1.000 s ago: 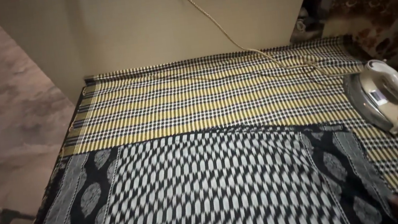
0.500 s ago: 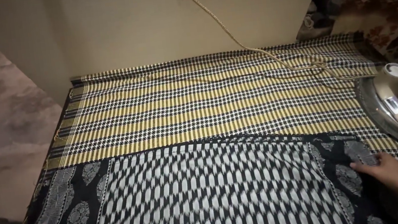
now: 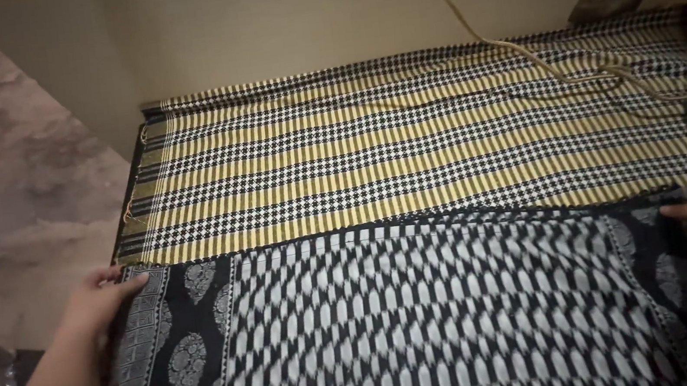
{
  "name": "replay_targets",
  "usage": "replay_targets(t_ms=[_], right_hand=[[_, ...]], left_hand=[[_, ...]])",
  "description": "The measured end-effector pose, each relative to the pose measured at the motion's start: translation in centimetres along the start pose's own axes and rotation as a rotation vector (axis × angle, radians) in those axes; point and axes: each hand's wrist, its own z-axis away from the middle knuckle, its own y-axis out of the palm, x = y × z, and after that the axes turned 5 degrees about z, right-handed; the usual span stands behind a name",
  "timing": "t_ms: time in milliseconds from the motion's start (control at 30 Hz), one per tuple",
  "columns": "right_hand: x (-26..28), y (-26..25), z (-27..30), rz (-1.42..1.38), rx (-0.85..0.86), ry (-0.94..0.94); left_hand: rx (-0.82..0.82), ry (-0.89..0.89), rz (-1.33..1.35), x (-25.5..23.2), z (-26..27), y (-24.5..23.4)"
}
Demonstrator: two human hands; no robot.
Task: Ironing a patterned cloth on an ironing board using an iron and a spray bottle.
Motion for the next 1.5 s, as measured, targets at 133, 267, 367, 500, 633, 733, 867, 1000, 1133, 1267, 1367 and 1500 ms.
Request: replay_targets(t_ms=[133, 267, 367, 500, 633, 733, 867, 1000, 1133, 1267, 1367, 1500], right_hand=[[-0.7, -0.9, -5.3, 0.58, -0.15, -0.58], [0.9, -2.8, -2.9, 0.832, -0.201, -0.724], [1.1, -3.0, -1.5, 1.052, -0.358, -0.807], [-1.7, -1.7, -2.1, 1.022, -0.565, -0.971], [-0.5, 2.3, 6.5, 0.859, -0.564, -0.597], [3.4, -0.2, 15.4, 0.694, -0.497, -0.567], [3.4, -1.3, 23.4, 0.561, -0.539, -0.771], [3.2, -5.5, 30.5, 0.503, -0.5, -0.69], [-4.2, -9.1, 25.7, 0.559, -0.828, -0.846], [-9.2, -13.3, 20.5, 0.397, -0.838, -0.781], [-11.8, -18.2, 20.8, 0.547, -0.94, -0.734], [-16.2, -22.9, 18.6, 0.764, -1.029, -0.583]], left_hand=[[0.047, -0.071, -0.097, -0.1, -2.6, -0.8], [0.098, 0.0, -0.26, 1.3, -5.5, -1.9], [0.151, 0.052, -0.444, 1.1, -5.5, -2.5], [0.16, 0.139, -0.535, -0.5, -2.9, -1.3], [-0.04, 0.41, -0.871, 1.7, -2.7, 0.3], [-0.148, 0.592, -0.821, 3.6, -2.3, 1.5], [-0.311, 0.72, -0.72, -1.1, 3.2, 5.6], [-0.181, 0.796, -0.669, -6.3, 6.8, 12.1], [0.041, 0.896, -0.371, -11.4, 13.2, 22.2], [0.173, 1.075, -0.218, -16.3, 23.1, 33.2], [0.302, 1.153, -0.113, -18.6, 32.2, 40.5], [0.469, 1.181, -0.018, -19.3, 43.4, 49.3]])
